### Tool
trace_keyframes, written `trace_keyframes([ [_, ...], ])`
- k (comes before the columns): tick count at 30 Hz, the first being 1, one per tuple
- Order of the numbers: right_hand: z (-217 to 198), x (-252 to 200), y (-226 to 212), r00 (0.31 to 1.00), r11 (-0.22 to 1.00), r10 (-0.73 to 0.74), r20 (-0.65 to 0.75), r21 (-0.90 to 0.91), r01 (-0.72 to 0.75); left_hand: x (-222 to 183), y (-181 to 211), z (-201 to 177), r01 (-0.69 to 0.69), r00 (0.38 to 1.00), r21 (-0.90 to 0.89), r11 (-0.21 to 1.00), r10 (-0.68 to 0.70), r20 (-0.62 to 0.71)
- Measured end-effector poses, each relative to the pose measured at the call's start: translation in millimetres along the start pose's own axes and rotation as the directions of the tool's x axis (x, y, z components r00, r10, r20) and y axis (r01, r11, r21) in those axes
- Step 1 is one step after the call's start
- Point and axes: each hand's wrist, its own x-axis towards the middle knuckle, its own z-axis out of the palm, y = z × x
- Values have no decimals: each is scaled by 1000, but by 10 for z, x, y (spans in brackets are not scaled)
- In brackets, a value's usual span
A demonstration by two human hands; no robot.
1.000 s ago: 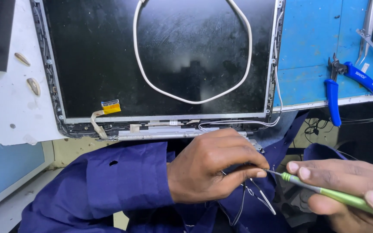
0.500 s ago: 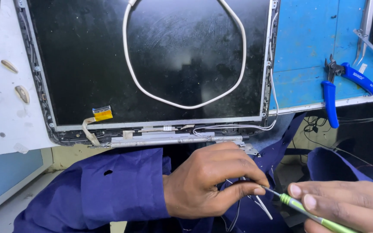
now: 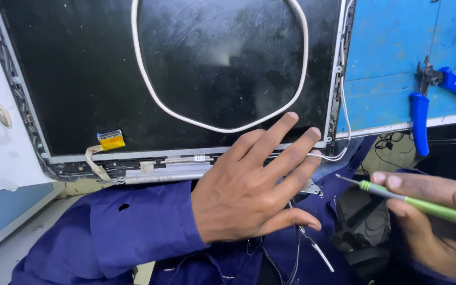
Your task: The person works on a disassembled laptop screen assembly resting on a blue workbench, pressing a white cable into the bezel channel and holding the panel edge. They use a green-handled screwdriver to work on screws and small components near the panel edge, repositioning the cable and panel repeatedly.
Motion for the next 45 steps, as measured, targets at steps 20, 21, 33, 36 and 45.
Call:
trace_keyframes([
  [20,201,246,116,991,986,-130,28,-101,133,-11,-59,20,34,999,29,999,-33,-16],
  [21,213,243,102,993,987,-120,16,-105,122,-13,-61,21,34,999,27,999,-33,-15],
  [33,42,468,265,864,862,-476,165,-108,496,-23,-42,-38,41,999,-5,999,-41,35],
  [36,95,489,164,846,843,-500,186,-118,525,-33,-61,-71,12,994,33,999,-16,112],
  [45,106,379,389,851,840,-506,138,-145,523,-64,-66,5,0,998,131,991,-9,68],
])
